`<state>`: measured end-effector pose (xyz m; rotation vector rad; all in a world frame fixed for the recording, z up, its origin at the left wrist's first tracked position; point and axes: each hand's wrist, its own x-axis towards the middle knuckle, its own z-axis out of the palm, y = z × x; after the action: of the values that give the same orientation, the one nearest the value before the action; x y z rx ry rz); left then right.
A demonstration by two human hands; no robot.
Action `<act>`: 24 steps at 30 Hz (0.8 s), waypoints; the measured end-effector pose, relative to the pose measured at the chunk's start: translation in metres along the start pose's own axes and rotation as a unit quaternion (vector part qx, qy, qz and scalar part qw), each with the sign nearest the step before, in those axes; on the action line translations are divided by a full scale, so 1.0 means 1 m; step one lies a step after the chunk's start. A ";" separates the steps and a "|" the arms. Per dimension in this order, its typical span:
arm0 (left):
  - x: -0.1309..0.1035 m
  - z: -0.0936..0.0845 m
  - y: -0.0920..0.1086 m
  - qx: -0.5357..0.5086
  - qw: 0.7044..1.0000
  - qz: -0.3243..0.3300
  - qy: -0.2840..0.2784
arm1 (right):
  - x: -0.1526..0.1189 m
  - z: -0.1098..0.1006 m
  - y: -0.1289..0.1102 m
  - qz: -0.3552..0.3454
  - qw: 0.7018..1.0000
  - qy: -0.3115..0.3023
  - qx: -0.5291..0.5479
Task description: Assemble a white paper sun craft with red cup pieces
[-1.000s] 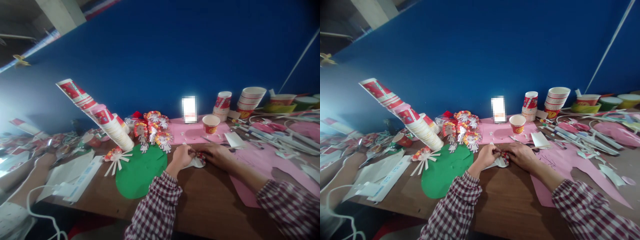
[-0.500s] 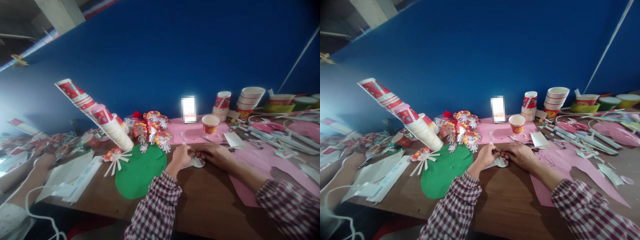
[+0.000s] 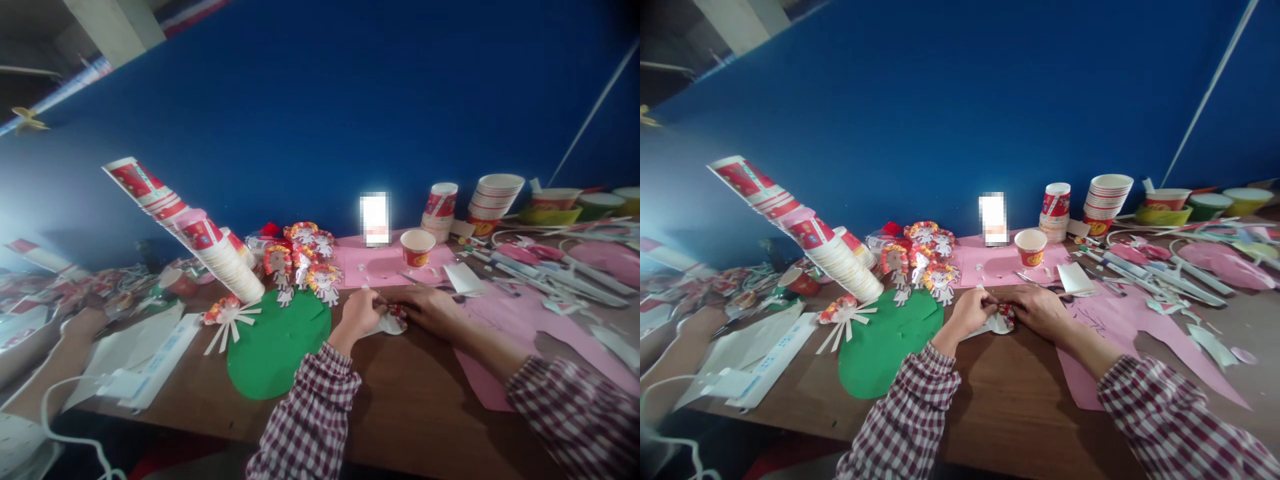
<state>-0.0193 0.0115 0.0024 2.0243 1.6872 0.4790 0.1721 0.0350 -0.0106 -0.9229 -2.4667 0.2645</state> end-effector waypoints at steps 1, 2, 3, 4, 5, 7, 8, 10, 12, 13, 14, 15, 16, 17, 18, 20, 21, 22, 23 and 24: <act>0.000 0.000 0.001 -0.001 1.000 0.001 0.000 | 0.000 -0.001 -0.001 -0.002 1.000 0.001 0.003; 0.000 0.000 0.001 -0.001 1.000 0.003 0.002 | 0.000 -0.002 -0.001 -0.004 1.000 0.002 0.006; 0.000 -0.001 0.001 0.000 1.000 0.005 0.004 | 0.000 -0.002 -0.002 -0.005 1.000 0.003 0.008; 0.000 -0.001 0.001 0.001 1.000 0.007 0.004 | 0.000 -0.003 -0.003 -0.005 1.000 0.003 0.008; 0.000 -0.001 0.001 0.003 1.000 0.009 0.005 | 0.000 -0.004 -0.004 -0.004 1.000 0.004 0.008; 0.001 -0.001 0.001 0.005 1.000 0.011 0.007 | 0.000 -0.005 -0.005 0.001 1.000 0.002 0.004; 0.001 0.000 0.001 0.006 1.000 0.011 0.008 | 0.000 -0.005 -0.005 0.004 1.000 -0.001 0.002; 0.001 0.000 0.002 0.005 1.000 0.010 0.009 | -0.001 -0.006 -0.005 0.006 1.000 -0.006 0.000; 0.001 0.000 0.002 0.002 1.000 0.008 0.008 | -0.001 -0.005 -0.004 0.006 1.000 -0.009 -0.001; 0.001 0.000 0.002 0.001 1.000 0.007 0.006 | -0.001 -0.005 -0.004 0.007 1.000 -0.009 -0.001; 0.001 0.000 0.002 -0.001 1.000 0.007 0.006 | -0.001 -0.004 -0.003 0.008 1.000 -0.007 -0.002; 0.001 0.000 0.001 -0.001 1.000 0.006 0.006 | -0.001 -0.004 -0.003 0.009 1.000 -0.005 -0.004; 0.001 0.000 0.001 -0.001 1.000 0.005 0.007 | -0.001 -0.004 -0.003 0.010 1.000 -0.004 -0.005; 0.001 0.001 0.001 -0.001 1.000 0.005 0.007 | -0.001 -0.003 -0.002 0.009 1.000 -0.002 -0.005; 0.001 0.001 0.001 -0.001 1.000 0.005 0.007 | -0.001 -0.003 -0.002 0.008 1.000 0.000 -0.005; 0.001 0.001 0.000 0.000 1.000 0.009 0.005 | 0.000 -0.003 -0.002 0.006 1.000 0.002 -0.004; 0.002 0.001 0.000 0.000 1.000 0.012 0.005 | 0.000 -0.003 -0.003 0.005 1.000 0.003 -0.003; 0.002 0.001 0.000 0.001 1.000 0.014 0.006 | 0.000 -0.003 -0.003 0.003 1.000 0.004 -0.002; 0.002 0.002 0.000 0.002 1.000 0.014 0.007 | 0.000 -0.004 -0.003 0.002 1.000 0.003 -0.002; 0.002 0.002 0.000 0.003 1.000 0.014 0.009 | -0.001 -0.004 -0.003 0.002 1.000 0.001 -0.003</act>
<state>-0.0185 0.0129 0.0008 2.0555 1.6744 0.5045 0.1726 0.0324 -0.0066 -0.9295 -2.4647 0.2582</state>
